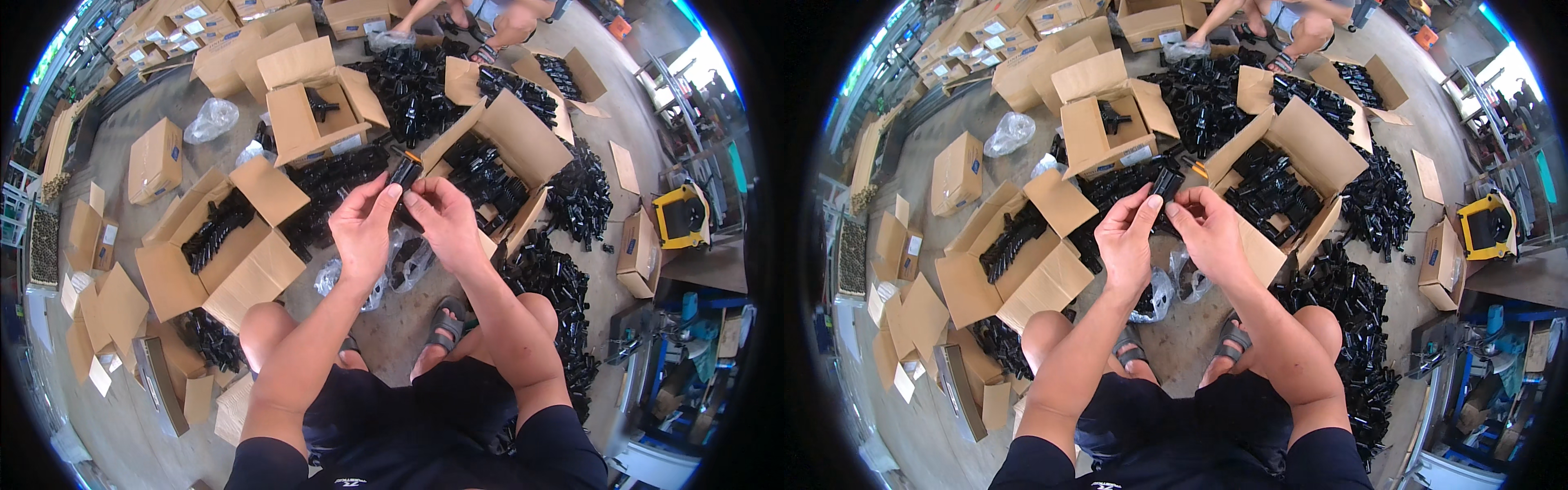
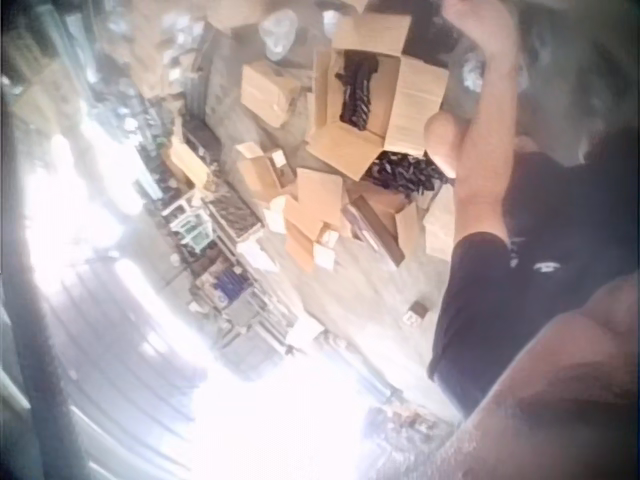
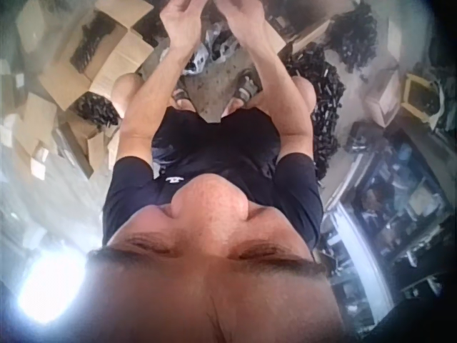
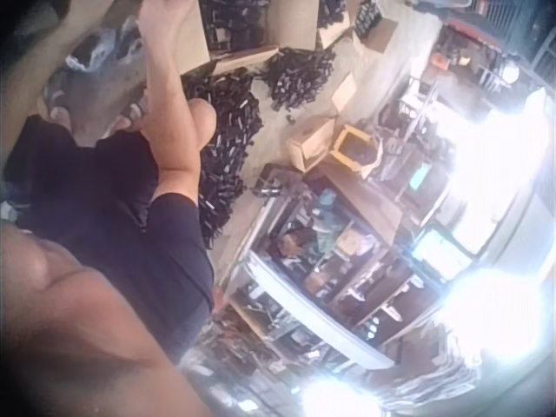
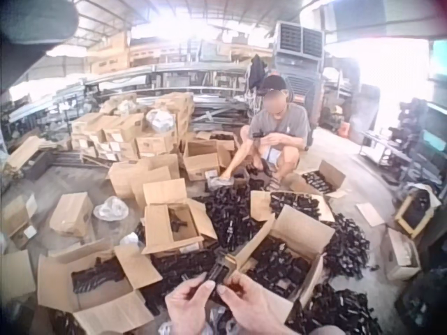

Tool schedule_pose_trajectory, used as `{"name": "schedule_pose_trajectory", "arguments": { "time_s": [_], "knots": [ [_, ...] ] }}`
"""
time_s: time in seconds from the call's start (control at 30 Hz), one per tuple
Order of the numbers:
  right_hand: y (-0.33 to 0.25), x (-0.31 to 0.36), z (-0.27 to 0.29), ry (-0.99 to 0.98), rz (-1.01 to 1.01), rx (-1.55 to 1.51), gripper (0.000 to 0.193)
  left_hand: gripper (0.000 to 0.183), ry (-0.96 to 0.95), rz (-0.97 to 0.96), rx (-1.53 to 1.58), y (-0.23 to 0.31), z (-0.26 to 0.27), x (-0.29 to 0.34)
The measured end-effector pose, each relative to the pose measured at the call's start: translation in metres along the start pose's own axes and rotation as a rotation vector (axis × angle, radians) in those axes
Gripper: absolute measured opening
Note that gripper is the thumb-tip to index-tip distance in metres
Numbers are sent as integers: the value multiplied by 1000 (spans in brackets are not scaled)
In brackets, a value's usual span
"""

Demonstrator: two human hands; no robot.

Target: The person assembles small black metal components by hand, inserting a metal pin through pre-drilled holes in the parts while sitting amidst numerous boxes of components on a fabrication floor.

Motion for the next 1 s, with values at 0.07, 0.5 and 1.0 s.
{"name": "schedule_pose_trajectory", "arguments": {
  "time_s": [0.07,0.5,1.0],
  "knots": [
    [2,0,1,-21,-30,-1,15,24,2,-16,-13,-1,3,0],
    [-4,-1,1,-31,-18,-138,11,24,-5,14,66,3,0,-1],
    [6,-4,3,-57,-44,-113,16,25,-33,27,50,0,3,-2]
  ]
}}
Point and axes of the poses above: each hand's wrist, its own x-axis away from the middle knuckle, its own z-axis out of the back of the hand, y = z × x, the point moved 7 cm from there along -x, towards the middle knuckle, and after that the axes turned 6 degrees about x, right-handed, at the moved point
